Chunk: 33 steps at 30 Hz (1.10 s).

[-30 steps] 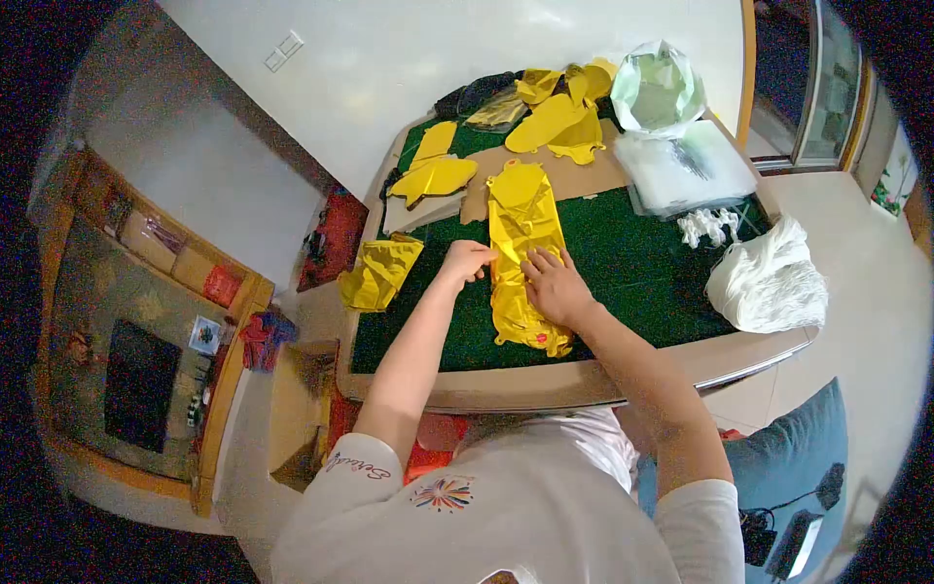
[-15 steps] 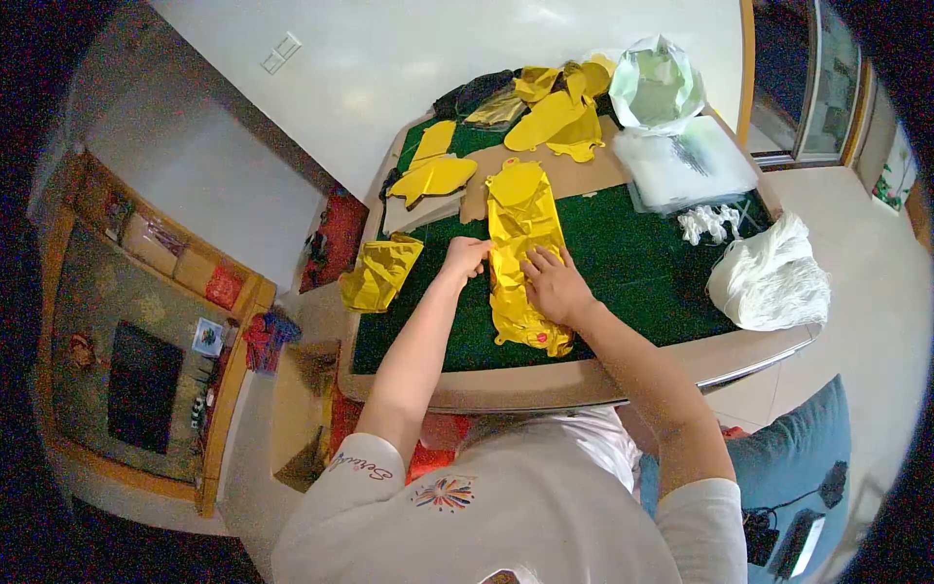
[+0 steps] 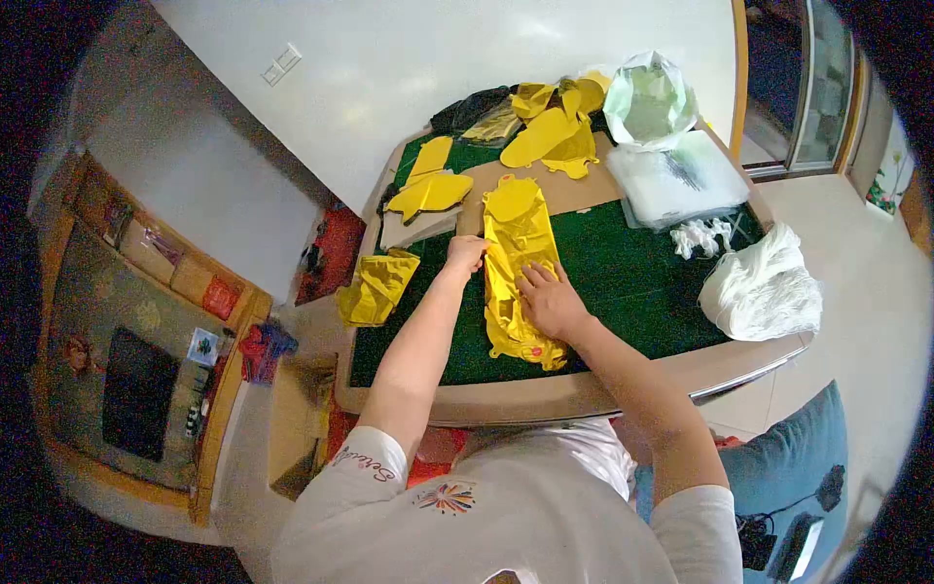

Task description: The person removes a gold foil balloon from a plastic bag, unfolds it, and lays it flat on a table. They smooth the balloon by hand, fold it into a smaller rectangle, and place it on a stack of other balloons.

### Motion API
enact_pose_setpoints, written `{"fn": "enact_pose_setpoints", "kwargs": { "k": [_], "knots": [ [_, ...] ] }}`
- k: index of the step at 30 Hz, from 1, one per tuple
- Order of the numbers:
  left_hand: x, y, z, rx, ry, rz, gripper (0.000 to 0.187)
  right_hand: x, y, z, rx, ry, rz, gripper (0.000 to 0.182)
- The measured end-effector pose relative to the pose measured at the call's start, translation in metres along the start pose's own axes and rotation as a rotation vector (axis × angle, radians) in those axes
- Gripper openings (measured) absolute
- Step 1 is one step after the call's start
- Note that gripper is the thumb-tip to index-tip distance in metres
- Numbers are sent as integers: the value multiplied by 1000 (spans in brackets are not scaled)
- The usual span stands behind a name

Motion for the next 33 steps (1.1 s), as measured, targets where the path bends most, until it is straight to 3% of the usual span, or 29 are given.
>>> {"fn": "enact_pose_setpoints", "kwargs": {
  "k": [8, 13, 20, 23, 33],
  "knots": [
    [13, 2, -2, -70, -228, 68, 17, 1, -1, 0, 14, 39, -1, 41],
    [11, -17, -7, 164, 59, 35, 24, 0, -1, 4, 19, 16, 10, 41],
    [19, -12, -7, 97, -212, -15, 23, 1, 0, 1, 19, 32, 9, 42],
    [10, -22, -8, 64, -94, 98, 22, 0, 0, 2, 8, 18, 11, 42],
    [18, 13, -1, -85, -12, 170, 17, 4, -1, -7, 49, 49, 22, 42]
  ]
}}
Point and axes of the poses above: each hand's wrist, its own y-axis towards the middle knuckle, its own z-axis out of the palm, x = y × z, the point moved 3 cm from there along y, towards the middle knuckle, and after that the axes turned 3 degrees about x, right-handed, at the moved point
